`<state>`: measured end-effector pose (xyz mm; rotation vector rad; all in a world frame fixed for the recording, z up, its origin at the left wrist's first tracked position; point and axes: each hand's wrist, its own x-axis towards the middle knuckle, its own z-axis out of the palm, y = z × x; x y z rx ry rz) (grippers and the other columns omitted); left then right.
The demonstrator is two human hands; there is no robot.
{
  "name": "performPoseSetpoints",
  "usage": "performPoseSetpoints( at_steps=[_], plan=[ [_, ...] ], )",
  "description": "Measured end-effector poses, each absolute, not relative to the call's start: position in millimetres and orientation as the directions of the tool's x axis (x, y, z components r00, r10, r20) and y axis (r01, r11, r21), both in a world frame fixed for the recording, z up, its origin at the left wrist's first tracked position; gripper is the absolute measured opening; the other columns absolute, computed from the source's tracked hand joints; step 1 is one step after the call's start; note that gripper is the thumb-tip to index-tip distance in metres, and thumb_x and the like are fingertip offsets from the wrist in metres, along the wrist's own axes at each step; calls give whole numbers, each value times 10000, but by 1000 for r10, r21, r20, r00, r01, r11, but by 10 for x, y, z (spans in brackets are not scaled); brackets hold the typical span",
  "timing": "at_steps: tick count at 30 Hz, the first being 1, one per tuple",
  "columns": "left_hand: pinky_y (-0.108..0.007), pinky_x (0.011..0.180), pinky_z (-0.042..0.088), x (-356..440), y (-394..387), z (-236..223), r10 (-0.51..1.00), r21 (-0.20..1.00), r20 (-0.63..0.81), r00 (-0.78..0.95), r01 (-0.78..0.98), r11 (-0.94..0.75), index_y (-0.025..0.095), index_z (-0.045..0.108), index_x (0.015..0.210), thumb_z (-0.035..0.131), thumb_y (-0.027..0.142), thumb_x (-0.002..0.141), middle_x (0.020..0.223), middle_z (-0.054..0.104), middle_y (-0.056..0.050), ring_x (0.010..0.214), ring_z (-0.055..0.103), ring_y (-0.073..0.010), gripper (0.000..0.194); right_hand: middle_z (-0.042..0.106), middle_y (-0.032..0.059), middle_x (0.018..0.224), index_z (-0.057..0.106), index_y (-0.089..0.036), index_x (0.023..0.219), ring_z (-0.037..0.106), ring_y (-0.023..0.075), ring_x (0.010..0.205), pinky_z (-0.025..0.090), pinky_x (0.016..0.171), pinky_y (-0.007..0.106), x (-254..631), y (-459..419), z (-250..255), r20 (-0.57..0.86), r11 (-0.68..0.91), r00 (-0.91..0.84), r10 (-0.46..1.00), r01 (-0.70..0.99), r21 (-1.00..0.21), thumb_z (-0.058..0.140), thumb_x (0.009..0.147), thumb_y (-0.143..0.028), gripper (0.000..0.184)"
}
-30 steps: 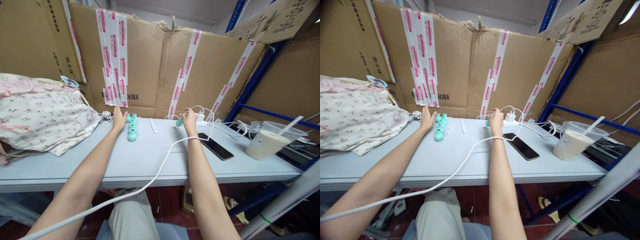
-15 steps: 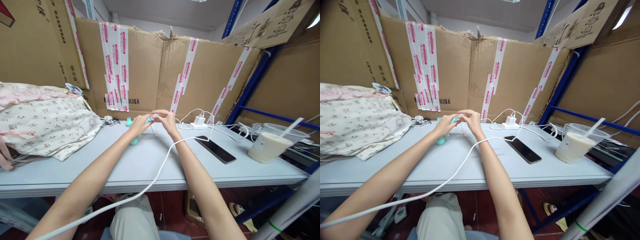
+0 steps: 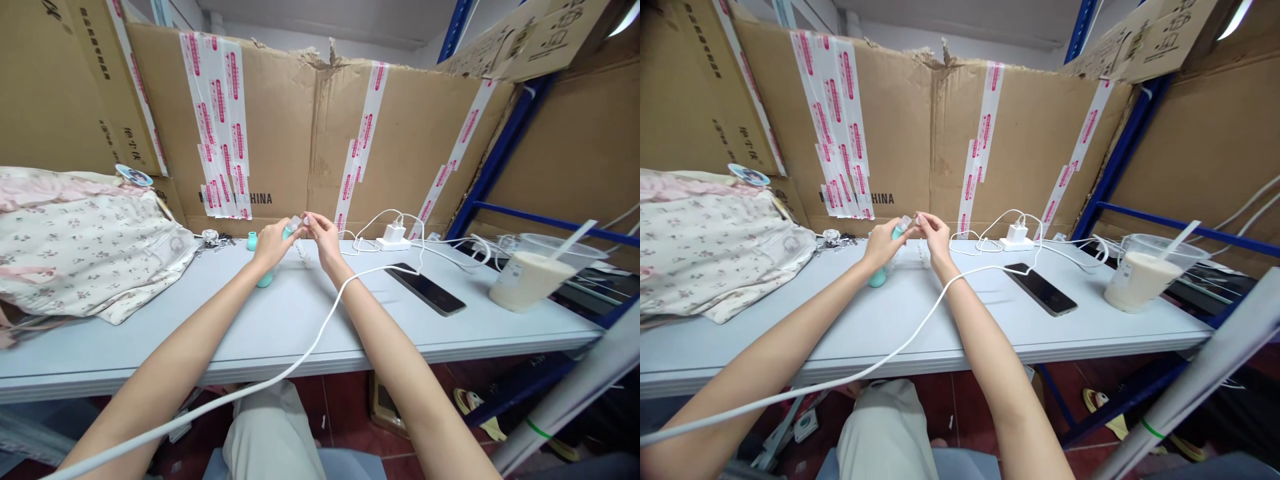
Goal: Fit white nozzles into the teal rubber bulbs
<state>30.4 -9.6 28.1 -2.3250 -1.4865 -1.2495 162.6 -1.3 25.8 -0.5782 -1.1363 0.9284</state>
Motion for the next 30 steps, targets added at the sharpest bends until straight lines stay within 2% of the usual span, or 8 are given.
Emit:
performPoseSetpoints(
  at_steps=[3, 7, 10, 13, 16, 22, 25, 30],
  plan=[
    [-257, 669, 385, 250, -56, 274, 705, 293, 686, 181, 818, -495, 207, 612, 974, 424, 524, 866, 861, 700, -62, 831, 637, -231, 384, 684, 29, 884, 634, -197, 859, 638, 136, 784, 539, 803, 308, 1601, 61, 169, 423, 409, 56, 905, -397, -822, 698, 695, -426, 288],
    [-262, 662, 392, 208, -20, 271, 692, 284, 700, 173, 823, -492, 205, 624, 979, 424, 577, 848, 886, 705, -72, 852, 644, -244, 443, 686, 19, 799, 577, -222, 890, 662, 150, 779, 542, 827, 342, 1565, 99, 98, 336, 312, 12, 942, -403, -860, 586, 810, -386, 182],
    [-267, 691, 413, 190, -8, 278, 689, 296, 703, 176, 808, -509, 219, 637, 1003, 477, 579, 820, 919, 712, -62, 879, 647, -245, 433, 695, 28, 829, 550, -232, 931, 673, 153, 813, 529, 850, 349, 1576, 101, 104, 320, 305, 20, 947, -360, -882, 452, 889, -357, 165],
    [-276, 773, 433, 181, -11, 297, 677, 328, 714, 177, 770, -548, 263, 636, 1091, 573, 547, 774, 1034, 703, -40, 950, 639, -236, 431, 702, 47, 909, 539, -229, 958, 669, 164, 889, 523, 856, 353, 1592, 96, 126, 345, 342, 59, 937, -357, -869, 388, 914, -347, 197],
    [-287, 817, 441, 196, -43, 323, 665, 341, 725, 181, 744, -575, 293, 617, 1160, 616, 514, 754, 1089, 686, -32, 987, 627, -230, 463, 699, 60, 950, 550, -227, 994, 657, 179, 937, 523, 850, 358, 1570, 78, 120, 354, 347, 48, 934, -359, -866, 407, 902, -370, 222],
    [-265, 757, 450, 237, -107, 342, 598, 253, 772, 216, 758, -601, 243, 690, 988, 535, 447, 818, 1092, 623, -49, 923, 617, -188, 307, 628, 31, 1166, 566, -249, 1052, 624, 154, 977, 507, 849, 314, 1468, -7, 68, 377, 336, -63, 924, -336, -880, 463, 852, -400, 271],
    [-261, 758, 444, 215, -91, 334, 599, 268, 779, 187, 764, -587, 234, 688, 963, 541, 421, 817, 1063, 646, -42, 922, 618, -191, 279, 628, 33, 1150, 569, -242, 1025, 613, 155, 971, 494, 847, 313, 1477, -28, 79, 399, 385, 1, 917, -261, -885, 531, 810, -380, 258],
    [-282, 758, 438, 185, -58, 320, 649, 288, 746, 150, 806, -518, 236, 680, 979, 544, 424, 811, 999, 702, -48, 922, 632, -228, 287, 664, 57, 954, 616, -193, 798, 597, 190, 938, 465, 879, 335, 1538, 15, 98, 536, 549, 215, 816, 3, -836, 640, 708, -358, 189]
  ],
)
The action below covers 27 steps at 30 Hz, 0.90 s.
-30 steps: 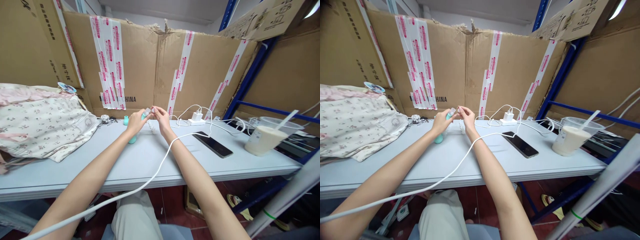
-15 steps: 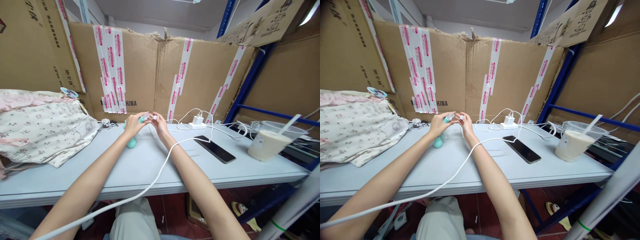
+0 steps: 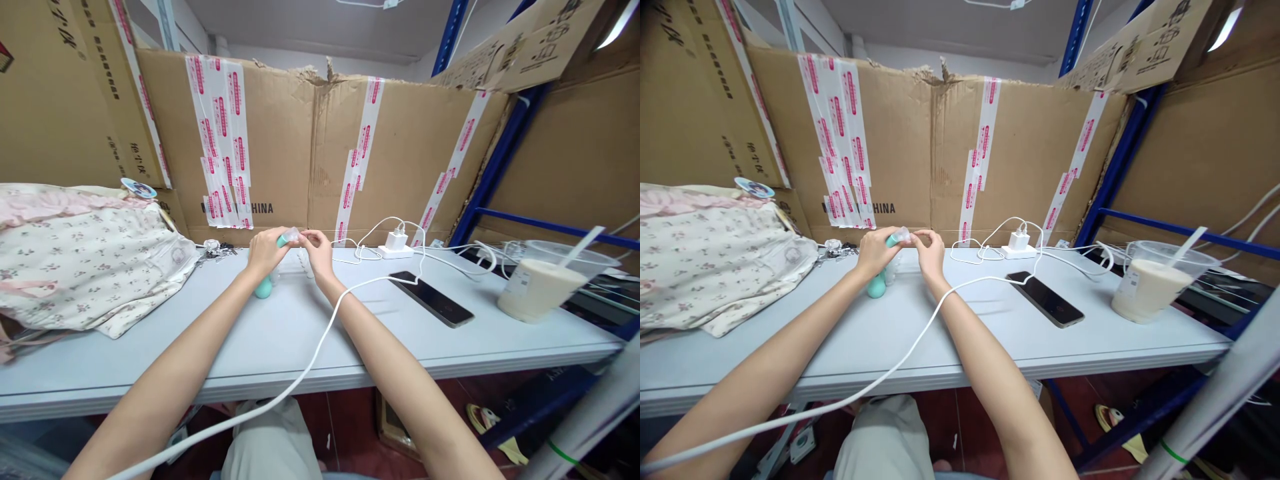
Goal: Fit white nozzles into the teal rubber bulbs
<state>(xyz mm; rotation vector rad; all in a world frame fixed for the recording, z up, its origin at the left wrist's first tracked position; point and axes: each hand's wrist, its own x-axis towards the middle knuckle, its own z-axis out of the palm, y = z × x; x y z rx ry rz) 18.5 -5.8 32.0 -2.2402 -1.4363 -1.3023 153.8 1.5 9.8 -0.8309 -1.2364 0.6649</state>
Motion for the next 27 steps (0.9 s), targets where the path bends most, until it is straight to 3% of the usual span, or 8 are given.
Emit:
performPoseSetpoints(
  at_steps=[3, 10, 15, 20, 27],
  plan=[
    [-284, 763, 436, 183, -58, 329, 637, 267, 753, 164, 808, -524, 231, 683, 969, 523, 420, 822, 1030, 699, -52, 923, 635, -225, 287, 660, 59, 924, 649, -191, 760, 590, 194, 923, 457, 883, 340, 1555, 28, 106, 586, 581, 254, 769, 102, -807, 641, 702, -367, 186],
    [-271, 718, 423, 160, -66, 330, 635, 238, 755, 161, 836, -495, 229, 676, 911, 484, 463, 841, 958, 708, -55, 892, 633, -219, 311, 693, 54, 913, 690, -200, 768, 610, 196, 903, 461, 871, 334, 1541, 31, 98, 600, 586, 190, 777, 130, -800, 693, 664, -371, 200],
    [-272, 714, 415, 173, -62, 307, 634, 218, 749, 191, 833, -509, 227, 670, 895, 466, 498, 846, 953, 706, -59, 902, 628, -223, 343, 708, 41, 812, 672, -194, 716, 625, 201, 847, 470, 857, 350, 1529, 52, 46, 543, 533, 219, 811, 105, -839, 689, 662, -392, 205],
    [-276, 722, 418, 175, -50, 303, 627, 214, 755, 190, 833, -511, 222, 669, 873, 446, 508, 854, 951, 706, -61, 899, 625, -218, 363, 710, 45, 893, 686, -205, 789, 623, 200, 875, 466, 866, 345, 1481, -56, 61, 572, 552, 282, 770, 153, -819, 657, 695, -387, 206],
    [-273, 723, 422, 171, -50, 293, 619, 201, 757, 208, 827, -525, 224, 664, 877, 437, 507, 860, 950, 704, -62, 901, 624, -218, 364, 711, 47, 848, 686, -201, 719, 635, 198, 840, 468, 867, 340, 1465, -58, 48, 588, 574, 302, 751, 142, -806, 663, 689, -360, 163]
  ],
)
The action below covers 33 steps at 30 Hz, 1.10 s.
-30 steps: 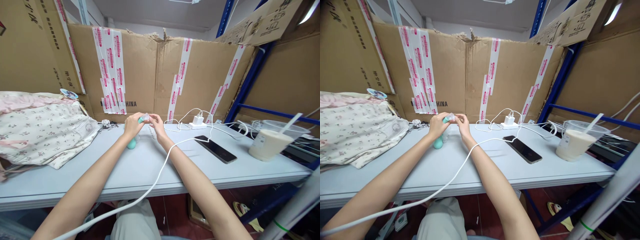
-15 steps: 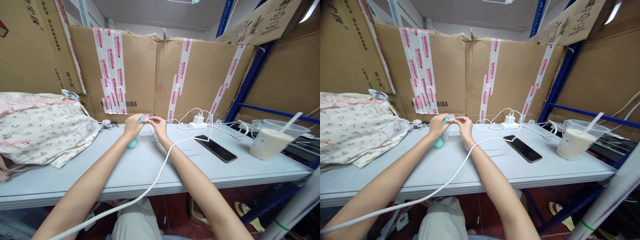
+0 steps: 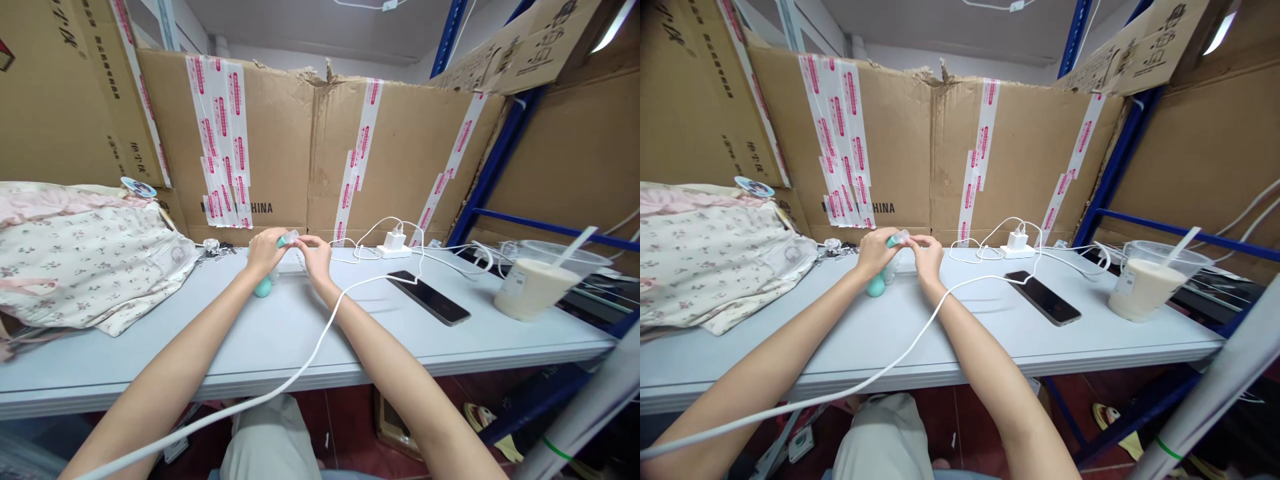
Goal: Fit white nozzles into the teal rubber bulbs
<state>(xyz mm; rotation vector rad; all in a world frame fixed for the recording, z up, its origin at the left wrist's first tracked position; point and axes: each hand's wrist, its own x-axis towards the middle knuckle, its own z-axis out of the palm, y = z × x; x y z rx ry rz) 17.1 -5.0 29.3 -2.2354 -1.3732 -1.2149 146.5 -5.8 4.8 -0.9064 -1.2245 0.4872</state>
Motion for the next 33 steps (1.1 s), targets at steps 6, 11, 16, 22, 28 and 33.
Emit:
performPoseSetpoints(
  at_steps=[6, 11, 16, 22, 28, 33],
  plan=[
    [-275, 712, 417, 166, -54, 302, 614, 200, 762, 204, 828, -524, 215, 664, 864, 449, 495, 855, 935, 702, -64, 895, 624, -223, 353, 701, 48, 872, 658, -180, 770, 620, 186, 870, 473, 873, 335, 1520, 80, 29, 552, 560, 150, 820, -8, -829, 681, 652, -348, 207],
    [-276, 710, 418, 169, -52, 282, 613, 197, 760, 218, 821, -536, 216, 663, 855, 453, 478, 856, 912, 702, -65, 886, 626, -222, 336, 693, 41, 829, 636, -180, 735, 616, 179, 824, 475, 857, 332, 1497, 53, 14, 545, 551, 226, 807, 41, -833, 670, 659, -364, 202],
    [-276, 710, 416, 178, -65, 304, 603, 207, 777, 178, 833, -513, 211, 661, 847, 453, 469, 857, 932, 704, -65, 883, 623, -220, 331, 699, 42, 974, 664, -197, 887, 614, 169, 907, 457, 893, 306, 1418, -114, 67, 631, 637, 271, 727, 75, -767, 620, 731, -336, 214],
    [-263, 696, 410, 190, -58, 280, 582, 187, 790, 192, 829, -527, 206, 662, 842, 479, 442, 858, 914, 704, -52, 878, 628, -203, 299, 726, 51, 848, 711, -161, 804, 649, 181, 810, 483, 816, 291, 1394, -176, 75, 603, 597, 318, 732, 128, -792, 623, 728, -345, 218],
    [-264, 660, 396, 195, -49, 264, 565, 168, 802, 193, 835, -524, 202, 657, 806, 484, 478, 853, 872, 704, -48, 846, 634, -200, 329, 732, 50, 801, 729, -159, 786, 666, 183, 780, 496, 786, 278, 1426, -140, 83, 545, 546, 342, 765, 103, -831, 658, 692, -323, 202],
    [-263, 650, 391, 203, -64, 278, 571, 164, 796, 199, 838, -520, 196, 656, 801, 477, 489, 855, 859, 703, -55, 841, 634, -202, 348, 735, 30, 782, 732, -171, 756, 668, 181, 775, 493, 802, 279, 1428, -186, 121, 530, 528, 381, 758, 118, -841, 676, 672, -266, 138]
  ],
)
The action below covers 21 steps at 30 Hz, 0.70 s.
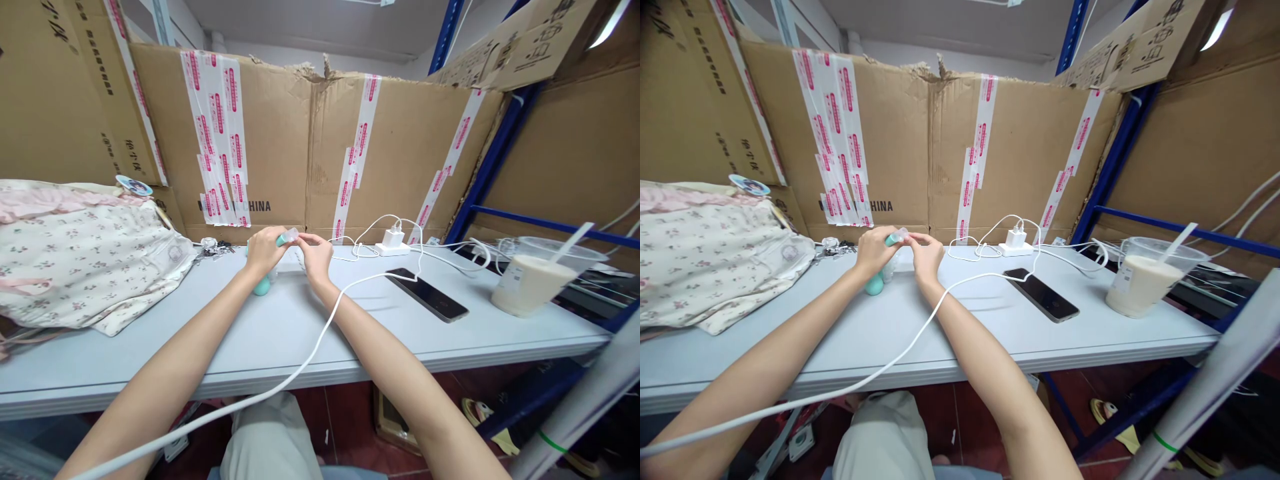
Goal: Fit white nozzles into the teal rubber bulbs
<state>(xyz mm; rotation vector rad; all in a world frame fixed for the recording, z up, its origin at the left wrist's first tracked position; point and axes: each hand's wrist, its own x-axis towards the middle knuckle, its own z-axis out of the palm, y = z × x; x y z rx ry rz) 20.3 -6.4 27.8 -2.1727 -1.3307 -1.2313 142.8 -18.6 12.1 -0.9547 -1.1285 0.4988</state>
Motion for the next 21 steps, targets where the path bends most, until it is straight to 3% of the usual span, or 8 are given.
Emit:
performPoseSetpoints(
  at_steps=[8, 16, 21],
  plan=[
    [-267, 675, 399, 194, -57, 275, 547, 125, 804, 232, 834, -538, 183, 644, 819, 459, 471, 870, 866, 696, -66, 853, 626, -205, 346, 730, 22, 767, 724, -164, 740, 661, 177, 782, 493, 814, 286, 1415, -196, 125, 538, 565, 391, 747, 53, -823, 674, 655, -216, 112],
    [-278, 684, 408, 171, -44, 282, 512, 48, 808, 291, 833, -551, 183, 634, 853, 479, 378, 876, 878, 687, -63, 871, 611, -209, 250, 718, 50, 814, 679, -159, 736, 646, 184, 812, 499, 808, 327, 1476, -57, 90, 463, 518, 254, 849, -229, -824, 718, 601, -320, 214],
    [-280, 689, 412, 163, -44, 278, 509, 14, 796, 329, 829, -559, 190, 635, 875, 473, 345, 878, 893, 680, -68, 885, 600, -210, 225, 704, 31, 767, 663, -167, 711, 634, 175, 783, 496, 800, 323, 1501, -49, 102, 433, 490, 237, 870, -313, -814, 761, 527, -313, 254]
  ],
)
